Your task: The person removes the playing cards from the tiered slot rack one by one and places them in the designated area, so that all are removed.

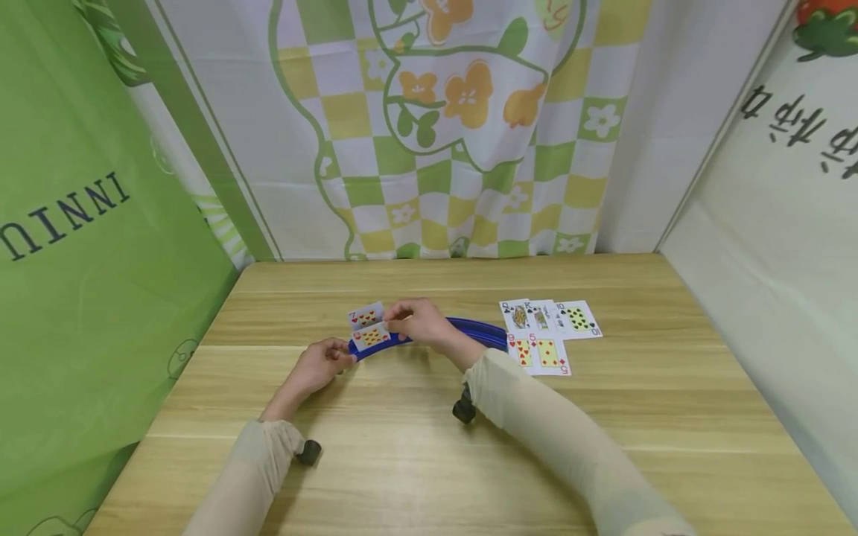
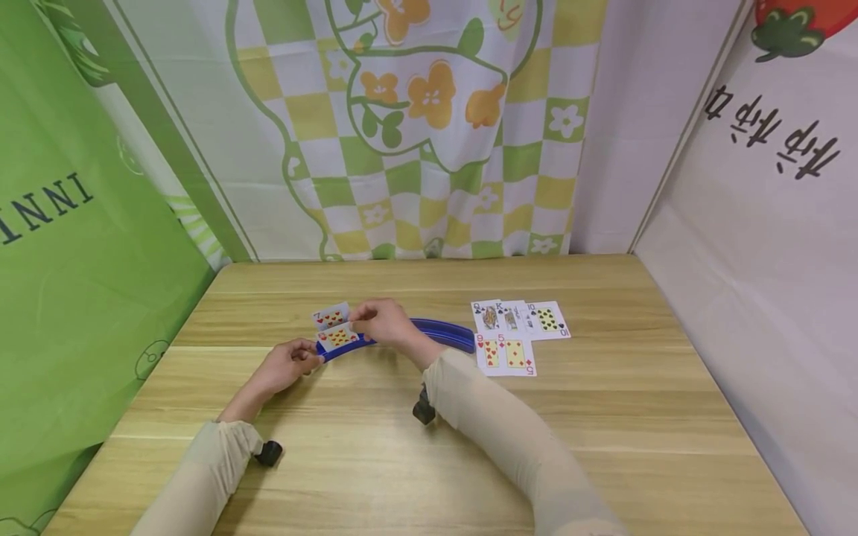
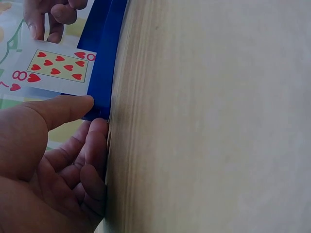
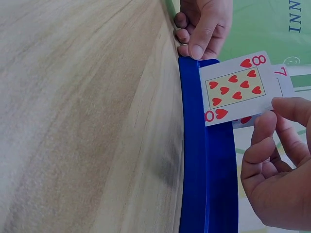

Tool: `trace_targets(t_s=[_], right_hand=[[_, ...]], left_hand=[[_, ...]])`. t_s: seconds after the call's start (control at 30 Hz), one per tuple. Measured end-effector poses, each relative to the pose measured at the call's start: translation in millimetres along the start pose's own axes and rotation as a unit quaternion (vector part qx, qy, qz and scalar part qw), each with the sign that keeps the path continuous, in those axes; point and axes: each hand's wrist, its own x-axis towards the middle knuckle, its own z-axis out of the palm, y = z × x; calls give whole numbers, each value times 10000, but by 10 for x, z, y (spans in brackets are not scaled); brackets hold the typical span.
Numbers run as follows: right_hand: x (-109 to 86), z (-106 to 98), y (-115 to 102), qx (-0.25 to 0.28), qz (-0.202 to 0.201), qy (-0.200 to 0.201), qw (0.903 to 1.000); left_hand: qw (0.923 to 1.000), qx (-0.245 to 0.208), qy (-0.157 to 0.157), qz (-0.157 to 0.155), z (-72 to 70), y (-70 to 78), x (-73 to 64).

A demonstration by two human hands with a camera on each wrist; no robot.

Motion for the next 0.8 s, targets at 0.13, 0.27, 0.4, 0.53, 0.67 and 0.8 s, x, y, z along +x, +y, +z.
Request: trace_targets(t_s=[0.13, 0.27, 0.4, 0.53, 0.67, 0.8], right_hand=[[-10, -4, -4, -64, 0, -4, 10000], [-26, -32, -22, -181, 23, -19, 9998], [-47, -75, -54, -321, -87, 18, 9994], [-59, -112, -75, -407, -179, 117, 9989], [-72, -152, -71, -435, -143, 160, 9988], [-108, -206, -58, -381, -88, 124, 9992]], left_hand=[[10000, 11, 20, 36, -4, 18, -5], [10000, 16, 9, 45, -12, 23, -4], [10000, 6, 11, 25, -15, 31, -4], [9999, 49, 19, 96, -11, 37, -9], [9999, 52, 33, 116, -8, 44, -14], [9999, 14, 32, 130, -6, 48, -17]])
